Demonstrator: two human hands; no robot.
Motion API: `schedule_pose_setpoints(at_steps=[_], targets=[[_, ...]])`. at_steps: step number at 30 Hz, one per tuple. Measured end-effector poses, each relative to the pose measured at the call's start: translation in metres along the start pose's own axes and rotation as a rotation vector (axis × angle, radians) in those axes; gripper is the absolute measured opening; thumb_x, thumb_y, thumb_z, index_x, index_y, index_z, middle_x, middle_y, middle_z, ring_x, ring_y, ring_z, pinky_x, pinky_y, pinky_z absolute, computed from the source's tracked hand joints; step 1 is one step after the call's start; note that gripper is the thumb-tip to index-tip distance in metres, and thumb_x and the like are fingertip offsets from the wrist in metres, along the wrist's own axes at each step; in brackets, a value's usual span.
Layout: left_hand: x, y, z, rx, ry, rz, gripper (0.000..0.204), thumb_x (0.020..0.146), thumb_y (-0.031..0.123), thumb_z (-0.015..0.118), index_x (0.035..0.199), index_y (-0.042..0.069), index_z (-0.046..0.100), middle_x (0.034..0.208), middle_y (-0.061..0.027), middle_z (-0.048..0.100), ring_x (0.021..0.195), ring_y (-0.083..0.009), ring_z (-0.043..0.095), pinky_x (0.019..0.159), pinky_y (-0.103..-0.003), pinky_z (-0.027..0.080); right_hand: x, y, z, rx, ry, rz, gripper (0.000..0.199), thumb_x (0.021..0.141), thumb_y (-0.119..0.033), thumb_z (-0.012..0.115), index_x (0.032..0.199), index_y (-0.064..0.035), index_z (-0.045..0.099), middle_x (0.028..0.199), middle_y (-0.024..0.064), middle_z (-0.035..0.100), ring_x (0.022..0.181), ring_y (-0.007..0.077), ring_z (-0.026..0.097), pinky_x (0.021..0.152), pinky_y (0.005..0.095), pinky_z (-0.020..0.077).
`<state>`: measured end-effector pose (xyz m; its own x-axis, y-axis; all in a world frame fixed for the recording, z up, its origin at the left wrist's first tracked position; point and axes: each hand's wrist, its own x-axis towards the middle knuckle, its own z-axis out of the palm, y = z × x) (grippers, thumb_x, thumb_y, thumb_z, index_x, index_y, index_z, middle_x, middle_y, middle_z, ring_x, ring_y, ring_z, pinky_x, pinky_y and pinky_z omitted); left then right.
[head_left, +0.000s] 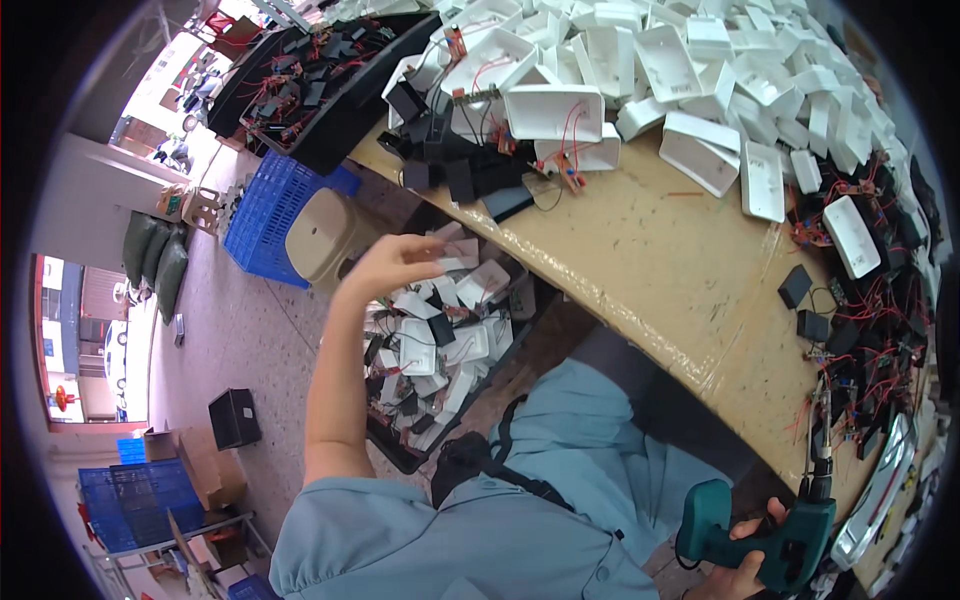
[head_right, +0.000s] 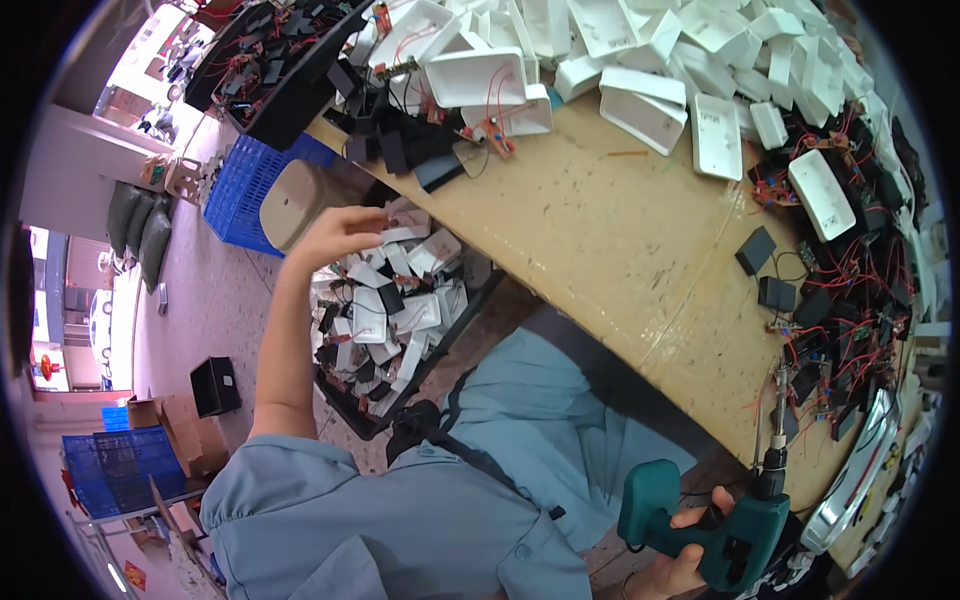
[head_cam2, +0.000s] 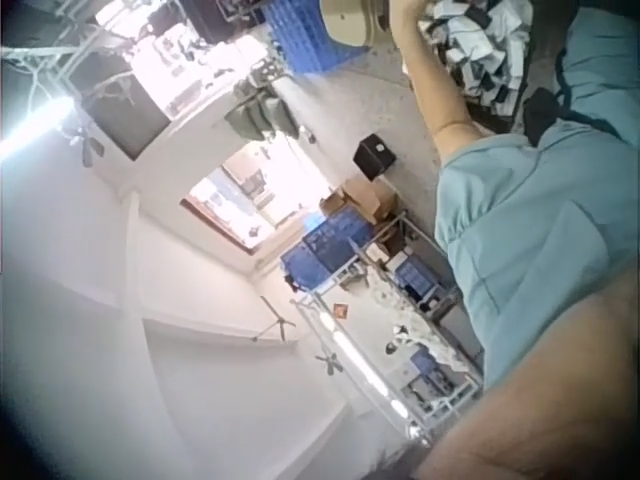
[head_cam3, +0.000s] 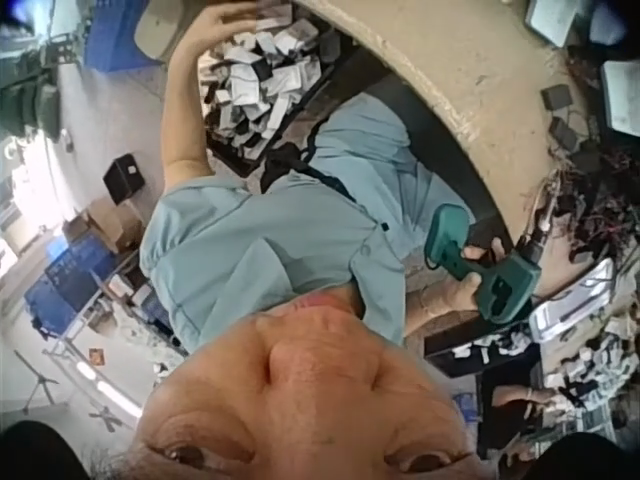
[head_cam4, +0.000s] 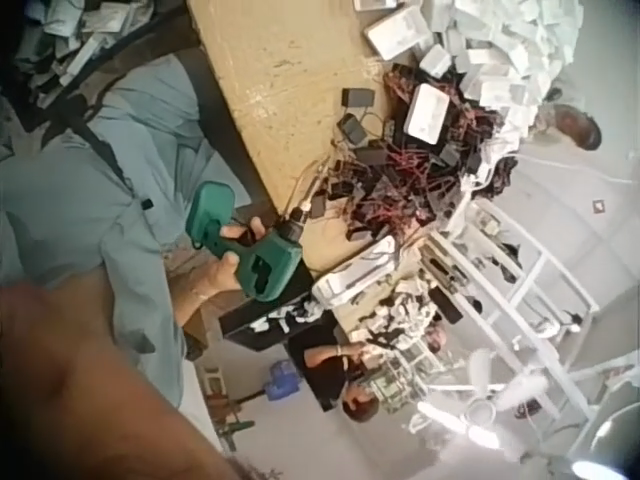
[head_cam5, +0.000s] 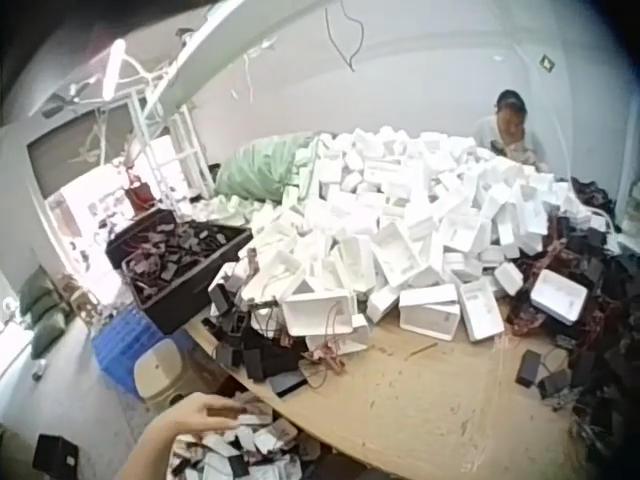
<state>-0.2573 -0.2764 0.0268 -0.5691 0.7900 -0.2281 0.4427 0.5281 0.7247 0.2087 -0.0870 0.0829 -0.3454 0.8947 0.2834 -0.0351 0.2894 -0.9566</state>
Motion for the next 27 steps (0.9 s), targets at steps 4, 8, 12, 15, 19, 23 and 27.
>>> schedule_pose_setpoints(at_steps=[4,8,12,15,19,23,27], targets=[[0.006,0.078,-0.052,-0.26,0.474,0.228,0.042,0.073,0.015,0.066,0.109,-0.002,0.054,0.087,-0.0054,0.061,0.078,-0.0126,0.057,0.071,-0.026,0.046,0.005,-0.001,0.007,0.035,0.02,-0.025,0.06,0.078,-0.03,0.063,0.119,0.0058,0.038,0.111,0.0214,0.048,0.067,0.0223,0.052,0.049,0.0253,0.0477],[0.085,0.127,-0.099,0.432,0.685,0.547,0.082,0.061,0.038,0.073,0.123,-0.003,0.039,0.106,-0.0208,0.054,0.092,-0.0276,0.055,0.078,-0.033,0.044,0.009,0.0,0.004,0.047,-0.013,-0.034,0.059,0.078,-0.029,0.064,0.119,0.0056,0.039,0.111,0.0207,0.048,0.069,0.0229,0.052,0.049,0.0248,0.048],[0.156,0.117,-0.108,0.278,0.436,0.22,0.099,0.052,0.043,0.076,0.126,-0.005,0.032,0.115,-0.0241,0.049,0.101,-0.0283,0.052,0.088,-0.031,0.038,0.01,-0.001,0.006,0.026,0.042,-0.053,0.06,0.078,-0.03,0.064,0.12,0.0051,0.039,0.112,0.0188,0.048,0.074,0.0243,0.054,0.051,0.026,0.0494],[0.152,0.123,-0.101,0.33,0.27,0.326,0.096,0.052,0.04,0.076,0.126,-0.004,0.034,0.109,-0.0211,0.053,0.099,-0.0264,0.053,0.085,-0.03,0.04,-0.004,0.018,-0.012,0.013,0.065,0.009,0.065,0.077,-0.032,0.063,0.121,0.006,0.035,0.112,0.0191,0.049,0.071,0.019,0.053,0.054,0.0241,0.0461],[0.155,0.132,-0.096,0.343,0.293,0.236,0.084,0.052,0.035,0.077,0.118,-0.004,0.042,0.098,-0.0156,0.058,0.087,-0.0215,0.056,0.079,-0.028,0.042,-0.01,0.027,-0.024,-0.015,0.091,0.06,0.067,0.076,-0.031,0.063,0.122,0.0072,0.032,0.111,0.0204,0.05,0.065,0.0134,0.052,0.056,0.0217,0.0434],[0.162,0.122,-0.095,0.245,0.24,0.241,0.067,0.053,0.03,0.076,0.105,-0.005,0.052,0.091,-0.0127,0.059,0.081,-0.0197,0.057,0.073,-0.028,0.043,-0.009,0.031,-0.022,0.019,0.076,0.048,0.067,0.076,-0.031,0.063,0.122,0.0074,0.032,0.111,0.0205,0.05,0.065,0.0135,0.053,0.055,0.0213,0.0438],[0.159,0.12,-0.093,0.294,0.343,0.266,0.061,0.054,0.028,0.077,0.101,-0.004,0.054,0.09,-0.0123,0.06,0.079,-0.0188,0.056,0.074,-0.028,0.043,-0.007,0.032,-0.014,0.015,0.089,0.045,0.066,0.076,-0.029,0.064,0.121,0.0077,0.032,0.109,0.0211,0.051,0.064,0.0136,0.053,0.054,0.0208,0.0437]])
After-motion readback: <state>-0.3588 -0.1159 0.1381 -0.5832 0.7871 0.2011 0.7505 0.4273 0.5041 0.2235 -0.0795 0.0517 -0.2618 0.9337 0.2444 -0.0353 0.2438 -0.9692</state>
